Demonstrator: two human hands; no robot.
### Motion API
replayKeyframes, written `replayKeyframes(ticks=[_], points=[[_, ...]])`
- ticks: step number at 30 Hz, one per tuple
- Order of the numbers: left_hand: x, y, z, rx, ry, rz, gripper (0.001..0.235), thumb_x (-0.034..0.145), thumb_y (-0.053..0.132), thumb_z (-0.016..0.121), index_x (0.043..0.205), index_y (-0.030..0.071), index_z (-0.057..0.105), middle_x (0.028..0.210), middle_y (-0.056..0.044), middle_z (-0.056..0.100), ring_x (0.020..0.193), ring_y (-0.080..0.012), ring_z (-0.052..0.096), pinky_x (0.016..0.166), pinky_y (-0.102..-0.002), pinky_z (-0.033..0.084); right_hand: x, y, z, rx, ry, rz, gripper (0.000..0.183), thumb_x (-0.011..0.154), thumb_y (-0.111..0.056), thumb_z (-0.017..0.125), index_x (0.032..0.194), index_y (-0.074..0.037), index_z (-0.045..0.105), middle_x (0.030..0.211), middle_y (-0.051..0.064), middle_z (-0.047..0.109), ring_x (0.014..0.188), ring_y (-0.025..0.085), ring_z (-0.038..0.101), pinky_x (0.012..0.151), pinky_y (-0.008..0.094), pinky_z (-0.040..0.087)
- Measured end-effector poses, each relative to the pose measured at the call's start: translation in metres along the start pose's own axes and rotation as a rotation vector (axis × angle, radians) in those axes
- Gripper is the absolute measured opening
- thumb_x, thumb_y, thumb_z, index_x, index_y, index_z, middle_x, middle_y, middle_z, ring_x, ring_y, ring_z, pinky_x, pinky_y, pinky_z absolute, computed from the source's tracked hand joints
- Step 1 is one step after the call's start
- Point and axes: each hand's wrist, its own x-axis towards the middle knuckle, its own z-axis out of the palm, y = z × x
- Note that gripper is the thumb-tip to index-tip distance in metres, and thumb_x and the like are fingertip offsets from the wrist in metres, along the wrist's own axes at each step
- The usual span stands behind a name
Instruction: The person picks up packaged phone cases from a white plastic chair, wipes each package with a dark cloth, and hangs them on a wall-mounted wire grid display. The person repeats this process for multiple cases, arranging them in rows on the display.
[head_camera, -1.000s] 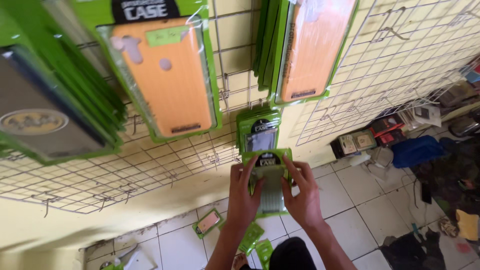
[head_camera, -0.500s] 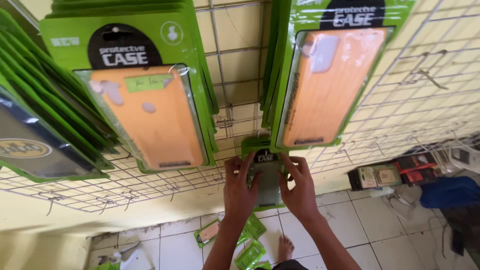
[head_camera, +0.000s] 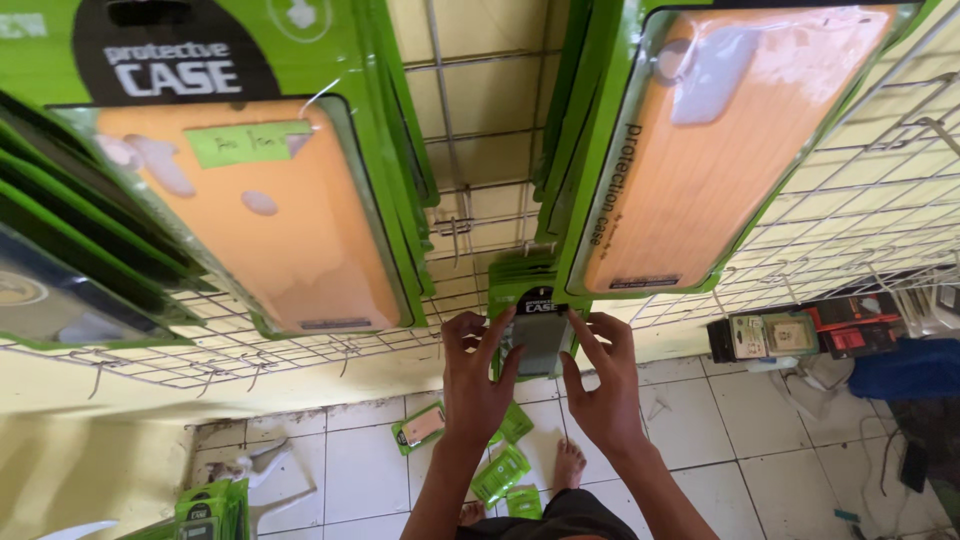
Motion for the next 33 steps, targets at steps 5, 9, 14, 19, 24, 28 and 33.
replayKeyframes(ticks=[5,9,14,19,24,28,33], points=[[-0.008,0.002,-0.008,0.010,0.015,0.019,0.060,0.084,0.010,0.083,0.139,0.019,0.063,0.124,-0.015,0.049,0.101,-0.0261,0.062,0.081,-0.040,0.056,-0.010,-0.009,-0.002,-0.025,0.010,0.004,0.064,0.083,0.004,0.073,0.144,-0.010,0.058,0.135,0.019,0.051,0.121,0.033,0.057,0.090,0.039,0.054],[-0.021,0.004,-0.020,-0.021,0.016,-0.002,0.063,0.083,0.011,0.083,0.142,0.015,0.060,0.123,-0.015,0.048,0.102,-0.0289,0.061,0.083,-0.041,0.055,-0.022,-0.021,-0.006,-0.091,0.039,0.016,0.065,0.081,0.004,0.074,0.143,-0.008,0.057,0.139,0.021,0.049,0.124,0.035,0.054,0.093,0.041,0.052],[-0.060,-0.008,-0.053,-0.222,-0.005,-0.093,0.055,0.091,0.008,0.072,0.143,0.009,0.056,0.132,-0.016,0.053,0.110,-0.0300,0.062,0.086,-0.040,0.056,-0.055,-0.037,-0.011,-0.147,0.106,0.081,0.064,0.084,0.001,0.073,0.145,-0.007,0.057,0.140,0.021,0.049,0.124,0.035,0.054,0.096,0.043,0.051],[-0.119,-0.042,-0.113,-0.233,-0.129,-0.266,0.041,0.096,0.008,0.063,0.138,0.010,0.060,0.124,-0.012,0.065,0.113,-0.0244,0.066,0.088,-0.037,0.057,-0.113,-0.057,0.011,-0.162,0.082,0.139,0.057,0.087,-0.003,0.073,0.142,-0.006,0.058,0.136,0.020,0.051,0.121,0.035,0.055,0.097,0.046,0.051],[-0.185,-0.066,-0.180,-0.277,-0.067,-0.444,0.033,0.100,0.009,0.057,0.133,0.008,0.062,0.124,-0.009,0.066,0.110,-0.0219,0.069,0.089,-0.035,0.058,-0.165,-0.083,0.048,-0.008,-0.109,0.184,0.053,0.085,-0.005,0.074,0.137,-0.010,0.062,0.137,0.018,0.053,0.122,0.034,0.057,0.093,0.042,0.055],[-0.245,-0.071,-0.232,-0.213,0.048,-0.490,0.034,0.099,0.007,0.056,0.132,0.008,0.063,0.124,-0.008,0.066,0.112,-0.0217,0.068,0.088,-0.035,0.057,-0.202,-0.113,0.075,0.093,-0.240,0.187,0.051,0.087,-0.007,0.074,0.136,-0.011,0.063,0.137,0.015,0.054,0.120,0.031,0.059,0.090,0.040,0.056],[-0.341,-0.071,-0.300,-0.143,0.212,-0.584,0.031,0.101,0.008,0.057,0.131,0.009,0.064,0.124,-0.007,0.068,0.108,-0.0205,0.068,0.086,-0.035,0.057,-0.253,-0.162,0.123,0.197,-0.347,0.051,0.048,0.089,-0.008,0.072,0.136,-0.010,0.063,0.134,0.016,0.058,0.121,0.032,0.061,0.089,0.040,0.057]])
